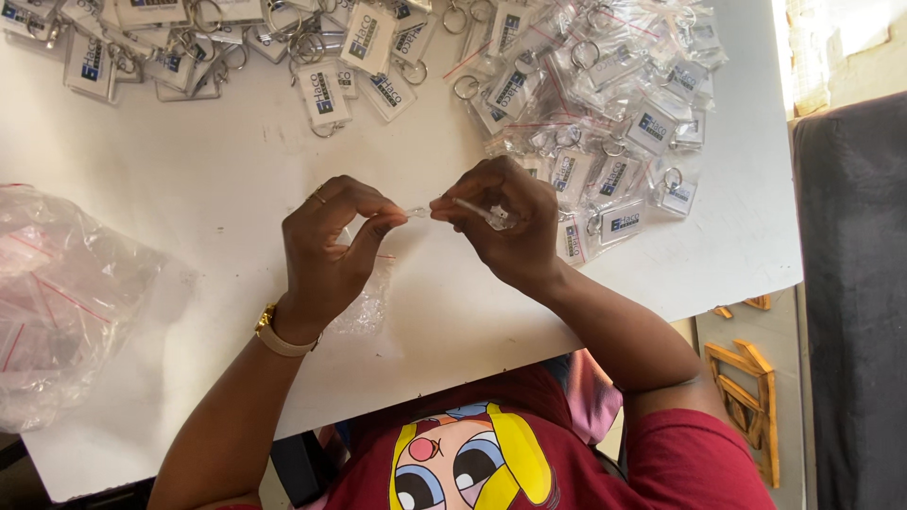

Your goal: The person repeatedly picks up keychains and places them into small plastic bags, then seals the bags and sets them aside. The process is repeated continuously with multiple keychains and bags on the table.

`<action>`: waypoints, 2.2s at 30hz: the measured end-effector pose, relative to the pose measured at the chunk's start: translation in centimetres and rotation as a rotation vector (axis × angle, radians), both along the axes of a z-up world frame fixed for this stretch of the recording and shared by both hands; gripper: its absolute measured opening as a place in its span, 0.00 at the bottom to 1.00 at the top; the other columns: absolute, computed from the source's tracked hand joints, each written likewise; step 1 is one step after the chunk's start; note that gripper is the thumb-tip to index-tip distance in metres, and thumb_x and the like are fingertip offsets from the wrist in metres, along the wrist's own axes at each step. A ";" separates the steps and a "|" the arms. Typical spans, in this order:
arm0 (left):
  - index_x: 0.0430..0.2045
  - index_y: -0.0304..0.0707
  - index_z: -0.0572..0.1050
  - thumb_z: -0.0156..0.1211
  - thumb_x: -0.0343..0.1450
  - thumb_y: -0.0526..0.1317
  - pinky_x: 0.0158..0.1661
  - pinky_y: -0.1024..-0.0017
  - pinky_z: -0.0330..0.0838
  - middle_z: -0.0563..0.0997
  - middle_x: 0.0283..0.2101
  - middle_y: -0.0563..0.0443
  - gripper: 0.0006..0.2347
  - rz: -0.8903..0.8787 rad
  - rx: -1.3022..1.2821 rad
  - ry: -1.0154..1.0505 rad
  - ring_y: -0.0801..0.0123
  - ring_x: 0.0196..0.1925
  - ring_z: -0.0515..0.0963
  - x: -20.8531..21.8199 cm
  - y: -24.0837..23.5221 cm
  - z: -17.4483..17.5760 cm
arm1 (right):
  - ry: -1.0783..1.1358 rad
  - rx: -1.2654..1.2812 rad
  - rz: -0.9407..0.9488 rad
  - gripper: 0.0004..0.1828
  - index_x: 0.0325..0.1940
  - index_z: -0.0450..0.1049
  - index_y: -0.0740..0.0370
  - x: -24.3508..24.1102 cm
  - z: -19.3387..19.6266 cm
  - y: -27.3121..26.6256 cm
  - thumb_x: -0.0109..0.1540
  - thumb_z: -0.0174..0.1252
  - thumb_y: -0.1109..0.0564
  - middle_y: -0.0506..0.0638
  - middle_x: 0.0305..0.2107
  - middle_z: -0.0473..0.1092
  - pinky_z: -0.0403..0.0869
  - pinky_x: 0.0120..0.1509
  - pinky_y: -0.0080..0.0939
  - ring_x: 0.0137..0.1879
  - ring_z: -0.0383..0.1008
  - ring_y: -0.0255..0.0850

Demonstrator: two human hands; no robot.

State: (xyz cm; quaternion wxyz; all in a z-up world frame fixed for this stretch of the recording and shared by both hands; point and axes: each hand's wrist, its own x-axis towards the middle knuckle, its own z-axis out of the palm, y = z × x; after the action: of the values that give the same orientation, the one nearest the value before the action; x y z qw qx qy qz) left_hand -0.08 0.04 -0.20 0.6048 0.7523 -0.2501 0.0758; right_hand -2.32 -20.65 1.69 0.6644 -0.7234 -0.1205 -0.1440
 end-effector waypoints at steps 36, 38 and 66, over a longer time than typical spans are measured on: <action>0.27 0.50 0.79 0.66 0.71 0.49 0.34 0.63 0.71 0.77 0.36 0.59 0.08 -0.196 1.038 0.174 0.65 0.43 0.77 2.3 5.0 -0.5 | -0.114 -0.178 -0.593 0.07 0.42 0.71 0.65 1.6 5.0 -9.4 0.67 0.63 0.60 0.53 0.35 0.73 0.63 0.25 0.32 0.24 0.71 0.38; 0.29 0.47 0.77 0.65 0.73 0.49 0.37 0.65 0.70 0.79 0.36 0.58 0.09 -0.144 0.822 0.262 0.65 0.41 0.75 2.3 4.1 1.1 | -0.088 -0.185 -0.500 0.03 0.42 0.71 0.62 1.5 4.2 -8.0 0.66 0.59 0.63 0.51 0.32 0.74 0.64 0.26 0.31 0.23 0.71 0.36; 0.52 0.34 0.66 0.61 0.73 0.32 0.16 0.78 0.75 0.77 0.24 0.45 0.15 -0.043 -0.208 0.713 0.70 0.18 0.79 1.4 1.2 -0.5 | 0.056 0.003 0.120 0.18 0.45 0.76 0.69 -0.3 -0.6 -0.2 0.55 0.75 0.66 0.59 0.40 0.75 0.78 0.35 0.35 0.28 0.76 0.38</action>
State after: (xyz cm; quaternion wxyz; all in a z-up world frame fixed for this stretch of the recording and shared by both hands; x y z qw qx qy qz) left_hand 1.27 1.21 -0.74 0.7287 0.6604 -0.0305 -0.1789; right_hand -2.60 -20.85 1.11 0.6760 -0.7176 -0.1449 -0.0836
